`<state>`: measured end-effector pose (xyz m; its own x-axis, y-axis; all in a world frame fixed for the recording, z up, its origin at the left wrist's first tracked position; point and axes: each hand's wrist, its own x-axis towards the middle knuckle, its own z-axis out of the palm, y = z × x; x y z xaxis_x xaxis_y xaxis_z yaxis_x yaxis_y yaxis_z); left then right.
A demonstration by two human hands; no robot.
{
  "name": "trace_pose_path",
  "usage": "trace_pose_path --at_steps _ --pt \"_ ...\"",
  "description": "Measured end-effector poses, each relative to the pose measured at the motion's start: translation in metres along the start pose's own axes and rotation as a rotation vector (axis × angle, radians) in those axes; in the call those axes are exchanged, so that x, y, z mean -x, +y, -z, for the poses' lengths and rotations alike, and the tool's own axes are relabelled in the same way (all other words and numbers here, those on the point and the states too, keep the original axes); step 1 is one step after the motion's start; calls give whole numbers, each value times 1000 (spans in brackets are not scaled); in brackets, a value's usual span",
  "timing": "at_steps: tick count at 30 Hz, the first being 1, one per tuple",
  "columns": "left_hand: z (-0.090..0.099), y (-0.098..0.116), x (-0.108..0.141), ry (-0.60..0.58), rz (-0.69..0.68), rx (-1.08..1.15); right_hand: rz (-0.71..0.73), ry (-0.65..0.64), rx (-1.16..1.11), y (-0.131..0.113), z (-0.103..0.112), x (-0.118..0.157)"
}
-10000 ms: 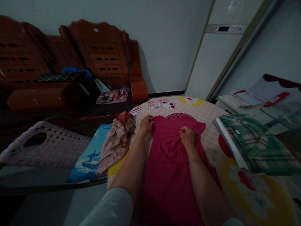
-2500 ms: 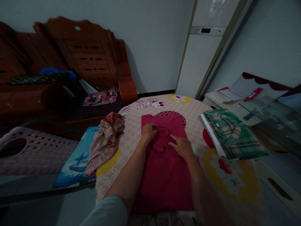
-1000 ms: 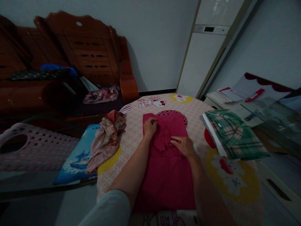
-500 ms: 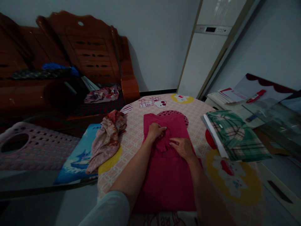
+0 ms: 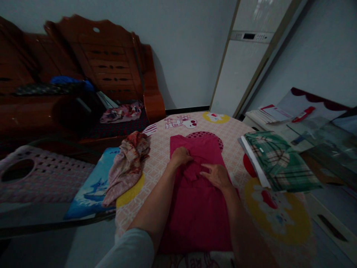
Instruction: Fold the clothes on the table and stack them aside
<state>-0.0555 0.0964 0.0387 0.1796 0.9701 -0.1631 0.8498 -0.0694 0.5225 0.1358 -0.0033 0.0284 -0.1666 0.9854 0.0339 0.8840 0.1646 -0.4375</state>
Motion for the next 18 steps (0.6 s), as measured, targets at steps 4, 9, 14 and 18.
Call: trace_pose_path --at_steps 4,9,14,18 --pt "-3 -6 -5 327 -48 108 5 -18 -14 1 1 1" --pt "-16 -8 -8 383 -113 71 51 48 -33 -6 0 3" --pt "-21 -11 -11 358 -144 118 200 140 4 -22 0 7" --pt "-18 -15 -13 362 -212 206 279 95 63 -27 -4 8"
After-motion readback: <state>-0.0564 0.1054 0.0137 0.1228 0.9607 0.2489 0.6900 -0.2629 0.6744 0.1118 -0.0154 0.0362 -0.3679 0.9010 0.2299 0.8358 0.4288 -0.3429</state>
